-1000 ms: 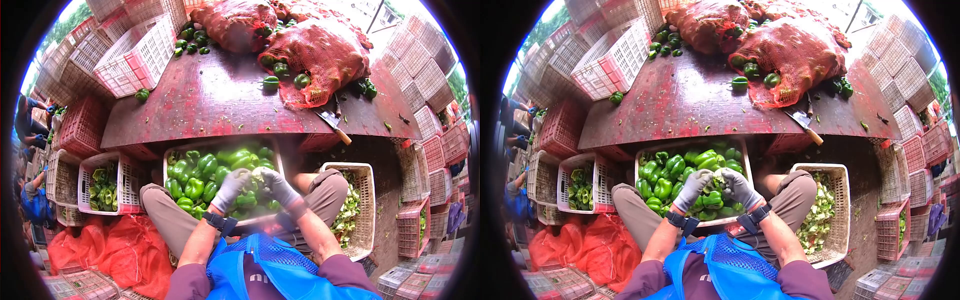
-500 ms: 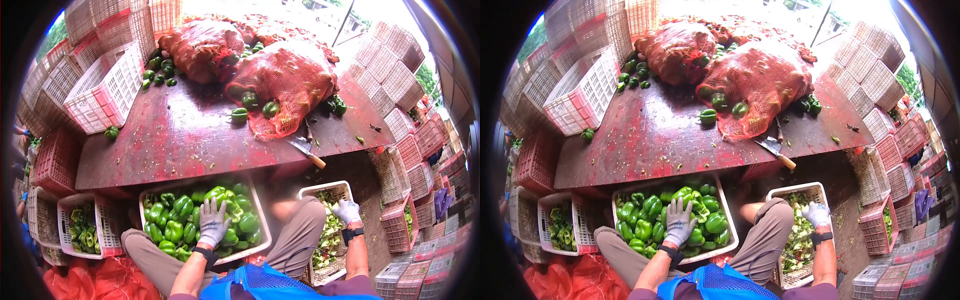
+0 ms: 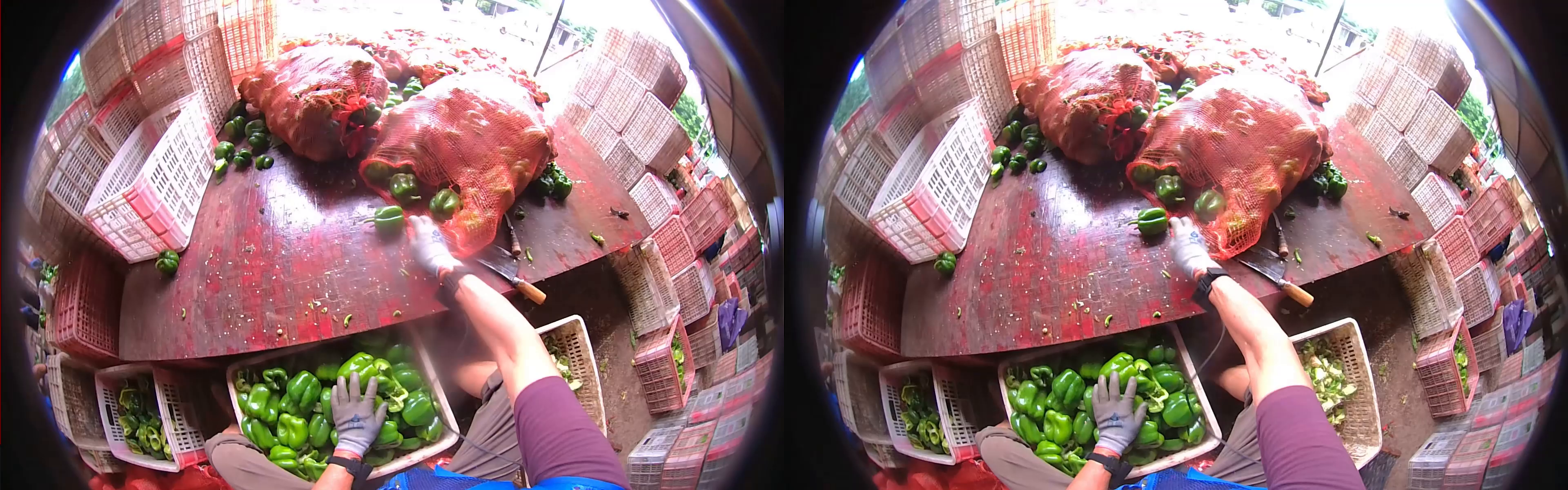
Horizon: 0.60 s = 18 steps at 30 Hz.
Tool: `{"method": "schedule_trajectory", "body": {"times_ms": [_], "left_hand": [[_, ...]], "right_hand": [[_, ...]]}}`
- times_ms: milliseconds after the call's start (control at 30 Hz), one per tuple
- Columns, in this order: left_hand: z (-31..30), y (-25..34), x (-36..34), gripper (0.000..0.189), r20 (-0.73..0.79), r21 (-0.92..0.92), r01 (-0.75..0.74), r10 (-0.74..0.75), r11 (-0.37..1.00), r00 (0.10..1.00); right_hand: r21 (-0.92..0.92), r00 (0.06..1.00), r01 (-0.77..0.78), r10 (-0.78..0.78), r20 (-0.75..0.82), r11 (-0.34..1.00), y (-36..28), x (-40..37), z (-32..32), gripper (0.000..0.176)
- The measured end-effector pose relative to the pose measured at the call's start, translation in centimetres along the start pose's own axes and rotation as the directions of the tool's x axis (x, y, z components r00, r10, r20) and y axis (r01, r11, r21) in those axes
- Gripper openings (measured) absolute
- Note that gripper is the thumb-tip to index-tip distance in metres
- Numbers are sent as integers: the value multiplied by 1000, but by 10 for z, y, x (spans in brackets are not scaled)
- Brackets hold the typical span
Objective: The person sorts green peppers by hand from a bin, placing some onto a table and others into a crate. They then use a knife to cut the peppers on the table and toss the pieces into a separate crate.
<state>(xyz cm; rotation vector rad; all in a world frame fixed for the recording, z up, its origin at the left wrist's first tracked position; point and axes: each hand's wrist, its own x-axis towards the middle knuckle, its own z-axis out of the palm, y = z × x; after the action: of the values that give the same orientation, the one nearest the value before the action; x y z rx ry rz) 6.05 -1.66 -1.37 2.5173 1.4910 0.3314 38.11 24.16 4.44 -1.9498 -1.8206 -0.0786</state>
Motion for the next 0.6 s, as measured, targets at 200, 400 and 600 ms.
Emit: {"method": "schedule_trajectory", "body": {"times_ms": [200, 400, 600], "left_hand": [[4, -3, 0, 63, -17, -16, -1, 0, 1000, 1000], [4, -1, 1, 62, -36, -19, 2, -2, 1000, 999], [2, 0, -1, 63, -35, -9, 8, -8, 1000, 999]], "right_hand": [[-592, 997, -76, 69, -35, 802, 111, -3, -28, 62], [-621, 996, -39, 81, 40, 783, 113, 1, -49, 73], [-453, 982, -101, 162, 98, 886, 66, 22, -68, 51]]}}
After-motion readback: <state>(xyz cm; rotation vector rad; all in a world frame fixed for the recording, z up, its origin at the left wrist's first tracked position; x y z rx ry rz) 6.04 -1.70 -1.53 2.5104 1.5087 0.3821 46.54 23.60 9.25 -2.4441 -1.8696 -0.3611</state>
